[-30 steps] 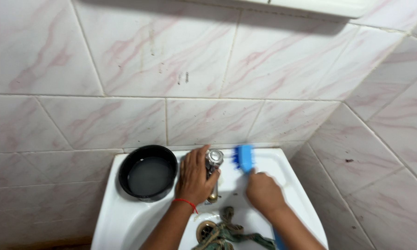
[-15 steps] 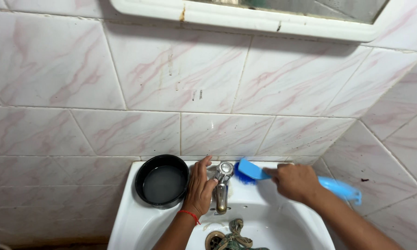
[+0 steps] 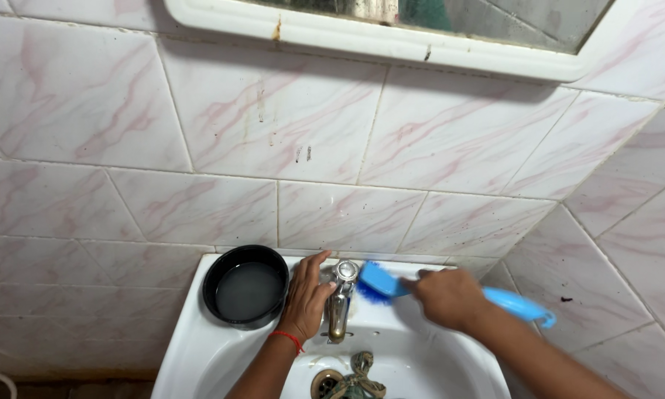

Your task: The person scrubs a white bathroom sink using a blue scrub brush. They move a black bowl and a cloth aside to access the basin, then scrub the basin, drain, and faucet area repeatedly.

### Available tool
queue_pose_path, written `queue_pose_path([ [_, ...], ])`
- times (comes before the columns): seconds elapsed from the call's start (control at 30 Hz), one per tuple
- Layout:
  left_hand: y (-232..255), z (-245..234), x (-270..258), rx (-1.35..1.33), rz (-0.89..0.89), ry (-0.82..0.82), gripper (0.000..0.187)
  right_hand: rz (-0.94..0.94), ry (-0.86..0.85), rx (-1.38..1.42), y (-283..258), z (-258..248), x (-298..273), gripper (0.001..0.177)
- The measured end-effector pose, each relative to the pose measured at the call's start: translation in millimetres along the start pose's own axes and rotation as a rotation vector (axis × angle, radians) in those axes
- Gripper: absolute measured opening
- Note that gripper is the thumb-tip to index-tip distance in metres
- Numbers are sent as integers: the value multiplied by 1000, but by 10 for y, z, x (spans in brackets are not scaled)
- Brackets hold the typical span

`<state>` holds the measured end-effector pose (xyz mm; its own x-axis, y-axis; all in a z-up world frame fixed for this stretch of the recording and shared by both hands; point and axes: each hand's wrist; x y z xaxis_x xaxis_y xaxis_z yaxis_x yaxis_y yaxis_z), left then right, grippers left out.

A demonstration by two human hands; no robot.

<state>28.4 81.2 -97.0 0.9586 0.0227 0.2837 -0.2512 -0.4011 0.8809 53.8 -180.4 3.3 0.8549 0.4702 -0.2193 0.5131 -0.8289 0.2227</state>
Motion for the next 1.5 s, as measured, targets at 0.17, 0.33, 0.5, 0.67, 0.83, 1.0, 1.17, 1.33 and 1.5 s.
queue_pose_path([
  [0.17,146,4,-243,-58,-266,-6,54,55,-5,183,-110,293,-260,43],
  [0.33,-9,221,-986,-226,-525,19,54,439,-186,1363,-278,635,-719,45],
  [0.5,-508,468,-1563,-350,-508,-248,46,258,-65,1714,-1377,717,-543,68],
  [0.67,-520,170,-1379,16,-263,-172,48,376,-181,1859,-1796,249,-468,57],
  [0.83,586,-353,-1146,445,-597,-234,53,97,572,807,-1224,-290,-173,57],
  [1.0,1271,-422,-632,723,-409,-326,37,-136,315,909,-975,-154,483,83],
  [1.17,1225,-420,-332,744,-358,-490,21,-50,205,1066,-1001,18,638,94],
  [1.33,1059,-518,-148,712,-309,-540,23,-59,193,849,-1016,-34,574,96],
  [1.5,1025,-425,-78,686,-351,-553,23,-90,231,877,-1045,4,572,92],
])
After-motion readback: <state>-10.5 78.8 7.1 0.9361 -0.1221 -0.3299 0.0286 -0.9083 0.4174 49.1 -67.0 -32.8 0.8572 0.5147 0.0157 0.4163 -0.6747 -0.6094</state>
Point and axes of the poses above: each hand's wrist, its own x-axis towards the middle knuckle, its own z-axis out of the palm, y = z × x, and after that the axes turned 2 degrees about y, right-handed
